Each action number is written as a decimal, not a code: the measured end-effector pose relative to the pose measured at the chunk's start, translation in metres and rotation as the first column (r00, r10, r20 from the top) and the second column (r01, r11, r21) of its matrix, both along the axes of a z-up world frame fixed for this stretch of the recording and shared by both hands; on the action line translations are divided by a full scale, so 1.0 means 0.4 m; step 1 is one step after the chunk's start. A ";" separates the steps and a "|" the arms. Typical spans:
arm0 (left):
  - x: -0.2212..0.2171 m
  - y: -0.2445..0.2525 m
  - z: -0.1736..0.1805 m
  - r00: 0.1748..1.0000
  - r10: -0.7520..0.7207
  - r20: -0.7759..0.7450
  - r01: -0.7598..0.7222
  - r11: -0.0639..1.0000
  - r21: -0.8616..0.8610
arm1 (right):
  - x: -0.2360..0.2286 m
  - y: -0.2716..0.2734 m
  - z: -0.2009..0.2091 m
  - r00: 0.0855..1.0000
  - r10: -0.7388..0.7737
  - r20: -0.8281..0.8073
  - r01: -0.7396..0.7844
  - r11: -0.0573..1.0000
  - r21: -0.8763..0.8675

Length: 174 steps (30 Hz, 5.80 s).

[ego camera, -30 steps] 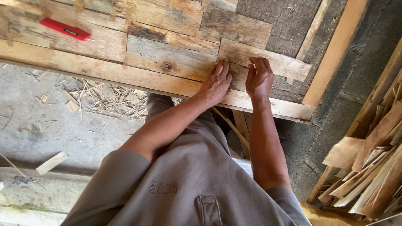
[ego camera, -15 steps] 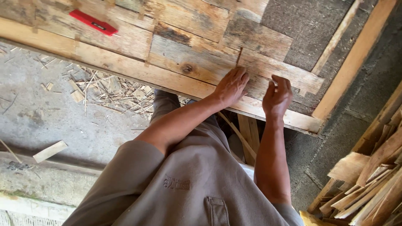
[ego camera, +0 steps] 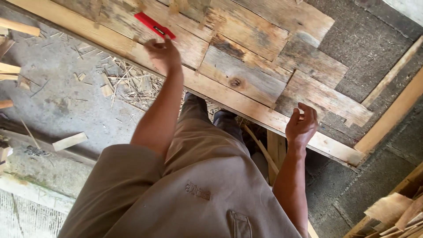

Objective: Cutting and applying thin wood veneer strips to a board surface.

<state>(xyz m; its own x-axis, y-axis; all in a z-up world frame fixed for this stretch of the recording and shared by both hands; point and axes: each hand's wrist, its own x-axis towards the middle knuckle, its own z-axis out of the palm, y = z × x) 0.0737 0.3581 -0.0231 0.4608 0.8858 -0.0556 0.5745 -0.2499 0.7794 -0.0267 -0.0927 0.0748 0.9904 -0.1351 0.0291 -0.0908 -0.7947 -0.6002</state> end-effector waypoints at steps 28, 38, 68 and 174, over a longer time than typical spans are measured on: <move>-0.202 -0.596 0.234 0.364 -0.904 0.225 0.902 0.282 -0.327 | -0.016 0.198 0.088 0.947 0.195 -0.256 -0.058 0.887 0.459; -0.237 -0.873 0.060 -0.171 -0.958 -0.229 0.959 -0.215 0.184 | -0.054 -0.313 -0.139 0.952 -0.289 -0.104 0.302 0.942 0.146; -0.201 -0.959 0.046 -0.268 -0.793 -0.547 0.938 -0.344 0.039 | 0.144 -0.563 -0.102 0.882 0.065 -0.467 -0.185 0.959 -0.215; -0.063 -1.135 0.180 -0.308 0.071 -0.949 0.592 -0.766 -0.249 | -0.026 -0.345 -0.252 0.971 -0.225 -0.075 0.211 0.965 -0.159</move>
<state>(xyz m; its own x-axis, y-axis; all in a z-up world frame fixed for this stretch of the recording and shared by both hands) 0.0486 -0.0959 0.0488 0.4239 -0.6106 -0.6689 -0.9053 -0.2653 -0.3316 -0.0370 -0.2308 -0.0259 0.9368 -0.3491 -0.0245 -0.3209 -0.8290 -0.4581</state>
